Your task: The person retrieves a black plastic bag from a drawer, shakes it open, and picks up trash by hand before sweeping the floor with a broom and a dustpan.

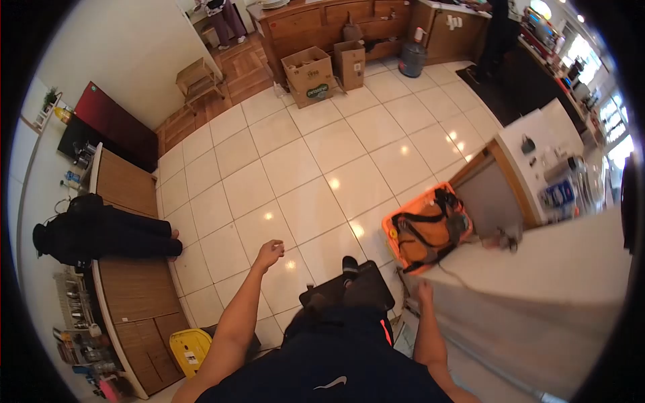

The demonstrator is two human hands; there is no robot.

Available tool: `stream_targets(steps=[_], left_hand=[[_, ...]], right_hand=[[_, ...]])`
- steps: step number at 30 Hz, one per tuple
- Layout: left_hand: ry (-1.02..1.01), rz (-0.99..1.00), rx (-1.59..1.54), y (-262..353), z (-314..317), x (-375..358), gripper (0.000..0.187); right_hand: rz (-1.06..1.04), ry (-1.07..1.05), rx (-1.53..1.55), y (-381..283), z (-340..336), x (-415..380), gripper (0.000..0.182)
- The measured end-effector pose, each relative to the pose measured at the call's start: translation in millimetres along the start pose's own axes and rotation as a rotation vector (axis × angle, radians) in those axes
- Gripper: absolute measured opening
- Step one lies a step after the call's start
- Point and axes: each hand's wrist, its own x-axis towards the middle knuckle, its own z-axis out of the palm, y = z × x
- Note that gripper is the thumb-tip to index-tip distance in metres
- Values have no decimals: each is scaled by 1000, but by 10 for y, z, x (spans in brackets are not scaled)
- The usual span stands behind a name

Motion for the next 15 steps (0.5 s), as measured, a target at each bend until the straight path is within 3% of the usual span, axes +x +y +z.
stream_targets(steps=[1, 2, 4, 6, 12, 15], left_hand=[[19, -14, 26, 60, -162, 121, 35], [37, -21, 47, 104, -323, 242, 35], [58, -143, 12, 71, -653, 504, 37], [99, -327, -88, 153, -976, 751, 40], [257, -597, -457, 195, -1782, 2406, 44], [220, -636, -428, 693, -2023, 4010, 43]], right_hand=[[-111, -119, -141, -275, 295, 691, 24], [-108, -219, -89, -1430, 735, 357, 23], [-111, -345, 15, -2114, 1536, 1033, 25], [-99, -451, -163, -2952, 2294, 1363, 29], [-139, -586, -399, -4141, 4545, 2679, 32], [26, -569, -413, -4403, 5516, 3386, 31]])
